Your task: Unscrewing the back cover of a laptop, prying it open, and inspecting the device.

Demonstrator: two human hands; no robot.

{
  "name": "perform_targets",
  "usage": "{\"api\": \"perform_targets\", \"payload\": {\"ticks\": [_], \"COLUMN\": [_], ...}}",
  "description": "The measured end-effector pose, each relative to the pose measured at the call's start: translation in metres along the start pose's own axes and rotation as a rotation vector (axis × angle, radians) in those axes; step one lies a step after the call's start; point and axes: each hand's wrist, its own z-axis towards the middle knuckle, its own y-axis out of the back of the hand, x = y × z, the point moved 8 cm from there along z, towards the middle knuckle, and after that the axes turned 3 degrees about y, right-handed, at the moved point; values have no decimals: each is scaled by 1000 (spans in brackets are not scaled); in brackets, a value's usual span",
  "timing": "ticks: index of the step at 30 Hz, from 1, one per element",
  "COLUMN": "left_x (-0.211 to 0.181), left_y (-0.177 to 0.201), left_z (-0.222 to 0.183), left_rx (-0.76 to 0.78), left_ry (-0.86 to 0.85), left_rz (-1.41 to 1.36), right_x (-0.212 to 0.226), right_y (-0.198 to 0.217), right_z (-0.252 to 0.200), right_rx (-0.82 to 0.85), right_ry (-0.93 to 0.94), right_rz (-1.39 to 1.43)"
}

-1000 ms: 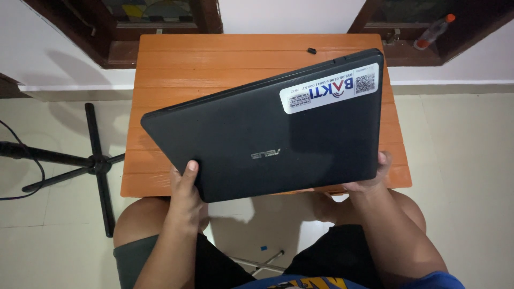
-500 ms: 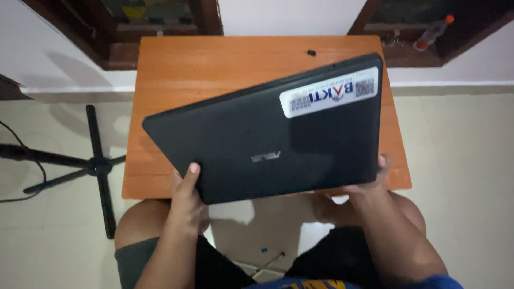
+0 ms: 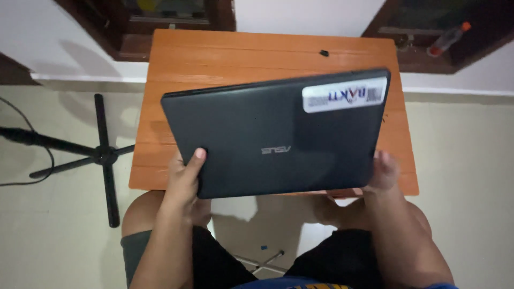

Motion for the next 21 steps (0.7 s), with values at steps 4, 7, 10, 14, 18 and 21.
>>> {"api": "perform_targets", "payload": {"ticks": [4, 7, 10, 14, 18, 21], "left_x": [-9, -22, -15, 15, 26, 32], "left_y": [3, -7, 0, 14, 10, 22], "left_z": [2, -2, 20, 40, 39, 51], "left_rx": [-15, -37, 11, -37, -50, -83], "left_ry": [-25, 88, -22, 66, 289, 308], "left_rz": [110, -99, 103, 387, 20, 132], "right_x": [-14, -10, 8, -8, -15, -27], "right_y": [-138, -159, -168, -197, -236, -241], "right_z": [31, 47, 52, 68, 77, 88], "right_rx": [-224, -456, -605, -490, -494, -381], "right_ry": [-35, -9, -39, -279, -389, -321], "right_rz": [-106, -310, -1016, -1309, -1310, -1219]}}
